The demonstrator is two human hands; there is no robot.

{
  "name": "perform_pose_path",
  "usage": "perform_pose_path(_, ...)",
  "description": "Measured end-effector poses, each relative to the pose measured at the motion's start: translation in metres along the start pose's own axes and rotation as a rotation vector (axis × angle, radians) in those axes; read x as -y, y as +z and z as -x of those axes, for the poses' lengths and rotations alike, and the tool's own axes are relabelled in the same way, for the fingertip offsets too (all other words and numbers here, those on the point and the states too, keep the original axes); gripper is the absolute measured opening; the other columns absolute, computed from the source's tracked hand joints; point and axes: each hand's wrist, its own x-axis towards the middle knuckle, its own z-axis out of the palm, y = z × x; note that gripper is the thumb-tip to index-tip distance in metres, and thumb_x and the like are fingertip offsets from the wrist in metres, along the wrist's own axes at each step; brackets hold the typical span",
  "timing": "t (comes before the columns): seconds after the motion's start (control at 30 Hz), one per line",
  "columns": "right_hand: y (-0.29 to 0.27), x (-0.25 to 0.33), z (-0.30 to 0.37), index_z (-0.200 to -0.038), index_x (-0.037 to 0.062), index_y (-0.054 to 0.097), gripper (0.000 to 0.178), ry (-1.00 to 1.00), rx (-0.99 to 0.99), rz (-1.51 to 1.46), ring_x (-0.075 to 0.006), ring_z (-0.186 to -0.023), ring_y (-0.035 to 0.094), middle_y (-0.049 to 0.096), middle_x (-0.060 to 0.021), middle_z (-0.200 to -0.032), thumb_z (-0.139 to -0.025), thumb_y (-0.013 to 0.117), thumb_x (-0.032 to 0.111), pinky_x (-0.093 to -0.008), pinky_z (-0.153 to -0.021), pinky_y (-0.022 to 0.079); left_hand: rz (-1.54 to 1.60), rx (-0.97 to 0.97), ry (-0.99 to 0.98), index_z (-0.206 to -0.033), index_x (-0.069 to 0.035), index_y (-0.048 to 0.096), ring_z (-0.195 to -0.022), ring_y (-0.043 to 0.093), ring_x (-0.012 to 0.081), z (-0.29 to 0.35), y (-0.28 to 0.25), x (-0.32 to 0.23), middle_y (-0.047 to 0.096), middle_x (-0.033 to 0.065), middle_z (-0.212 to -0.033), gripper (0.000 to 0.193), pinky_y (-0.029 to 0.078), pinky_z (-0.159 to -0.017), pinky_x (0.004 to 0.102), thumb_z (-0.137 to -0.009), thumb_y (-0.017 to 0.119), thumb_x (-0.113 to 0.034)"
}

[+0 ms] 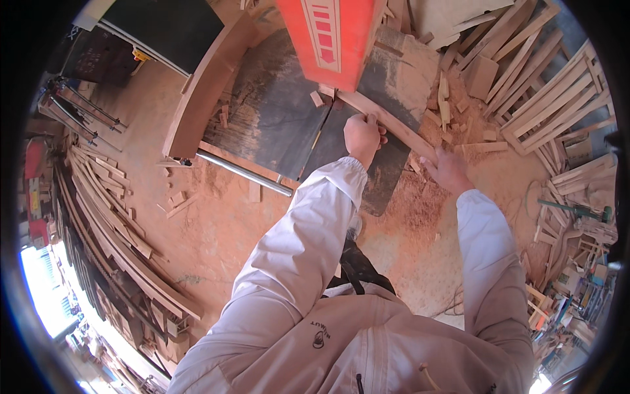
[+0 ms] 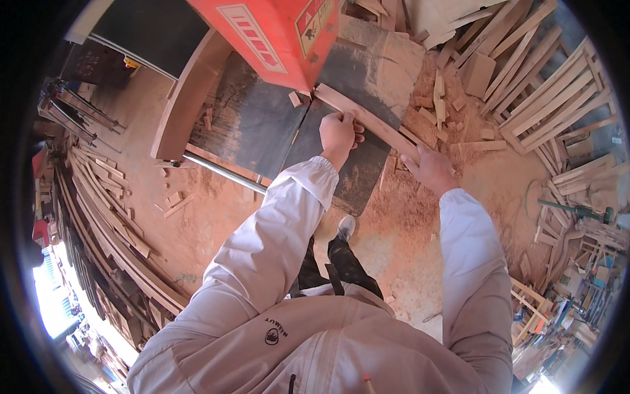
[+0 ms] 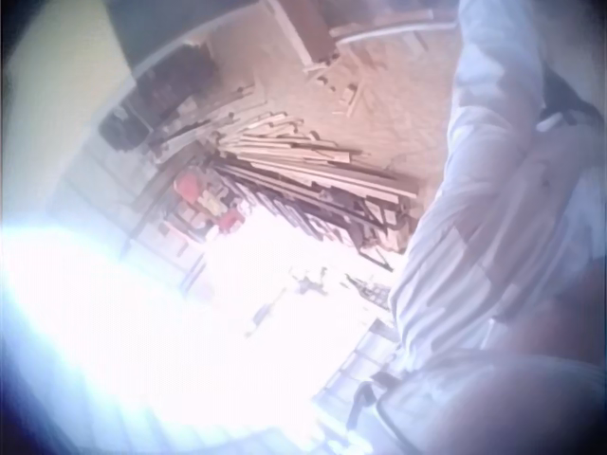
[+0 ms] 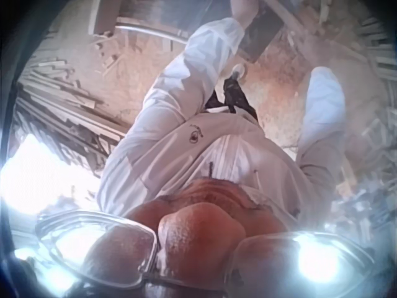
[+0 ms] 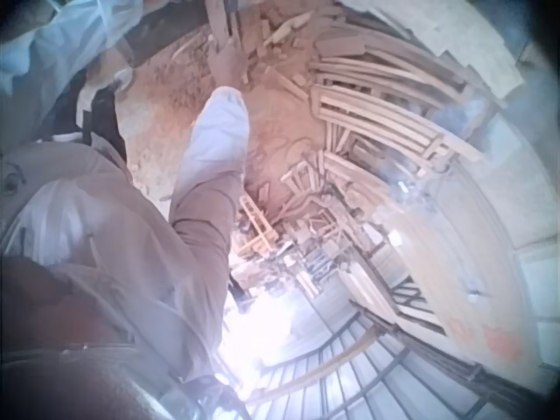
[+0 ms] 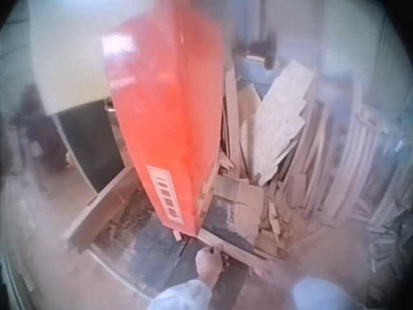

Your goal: The person feeds long wooden planks through a table saw, guiding them with both hands to cut them into shorter pieces. The cut pieces are set aside on the saw table as the person continues to process additional planks.

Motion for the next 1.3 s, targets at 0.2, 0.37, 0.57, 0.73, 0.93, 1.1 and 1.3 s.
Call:
perform_pose_path(0.2, 0.026, -0.008, 0.039, -0.116, -0.0015, 0.062, 0.053, 0.058, -0.145, -0.152, -0.0492, -0.088, 0.070, 0.071, -0.0302, -0.095, -0.103, 0.063, 0.050, -0.0555, -0.078, 0.056, 0.006, 0.183, 0.112, -0.091, 0.002, 0.067, -0.052, 0.066, 0.0149, 0.037, -0.043, 0.038, 0.069, 0.0071, -0.072, 0.031, 0.049, -0.043, 0.0287, -0.107, 0.062, -0.024)
perform_pose_path(0.37, 0.058, 0.001, 0.145, -0.115, -0.0043, 0.060, 0.052, 0.195, -0.033, -0.384, -0.0523, -0.087, 0.069, 0.070, -0.0322, -0.091, -0.103, 0.064, 0.046, -0.0595, -0.075, 0.053, -0.148, 0.022, 0.126, -0.100, 0.004, 0.070, -0.057, 0.066, 0.0134, 0.114, -0.180, 0.092, 0.073, 0.0097, -0.080, 0.021, 0.052, -0.048, 0.0275, -0.105, 0.065, -0.016)
perform_pose_path(0.57, 0.012, 0.140, 0.232, -0.116, -0.0048, 0.059, 0.048, 0.147, 0.096, -0.734, -0.0509, -0.091, 0.070, 0.071, -0.0327, -0.096, -0.103, 0.064, 0.041, -0.0566, -0.078, 0.054, -0.211, -0.099, 0.008, -0.101, 0.004, 0.071, -0.055, 0.067, 0.0156, 0.155, -0.340, 0.100, 0.074, 0.0116, -0.080, 0.021, 0.052, -0.047, 0.0284, -0.103, 0.065, -0.015)
perform_pose_path(0.73, -0.020, 0.258, 0.176, -0.128, -0.0087, 0.057, 0.054, 0.209, 0.072, -0.760, -0.0515, -0.096, 0.070, 0.071, -0.0353, -0.102, -0.105, 0.060, 0.040, -0.0560, -0.082, 0.055, -0.212, 0.028, -0.026, -0.100, 0.004, 0.071, -0.054, 0.066, 0.0164, 0.136, -0.381, 0.102, 0.074, 0.0113, -0.080, 0.022, 0.053, -0.048, 0.0293, -0.103, 0.066, -0.017)
perform_pose_path(0.93, -0.006, 0.343, 0.079, -0.112, -0.0128, 0.053, 0.052, 0.368, -0.185, -0.626, -0.0525, -0.093, 0.070, 0.070, -0.0370, -0.095, -0.107, 0.056, 0.039, -0.0564, -0.082, 0.054, -0.405, 0.421, 0.024, -0.100, 0.005, 0.072, -0.058, 0.069, 0.0143, 0.097, -0.444, 0.069, 0.076, 0.0103, -0.080, 0.022, 0.052, -0.050, 0.0287, -0.104, 0.067, -0.016)
perform_pose_path(1.1, -0.031, 0.388, 0.033, -0.104, -0.0128, 0.054, 0.049, 0.541, -0.194, -0.621, -0.0511, -0.090, 0.072, 0.070, -0.0360, -0.092, -0.105, 0.057, 0.036, -0.0567, -0.083, 0.057, -0.446, 0.337, -0.039, -0.103, 0.005, 0.071, -0.058, 0.070, 0.0178, 0.064, -0.530, 0.046, 0.076, 0.0141, -0.081, 0.021, 0.054, -0.049, 0.0302, -0.103, 0.066, -0.015)
perform_pose_path(1.3, -0.010, 0.405, 0.001, -0.103, -0.0112, 0.058, 0.046, 0.619, -0.271, -0.474, -0.0462, -0.085, 0.075, 0.073, -0.0298, -0.089, -0.103, 0.058, 0.035, -0.0524, -0.080, 0.061, -0.478, 0.402, -0.060, -0.104, 0.005, 0.071, -0.058, 0.070, 0.0177, 0.043, -0.562, 0.034, 0.076, 0.0140, -0.083, 0.021, 0.055, -0.049, 0.0301, -0.103, 0.067, -0.016)
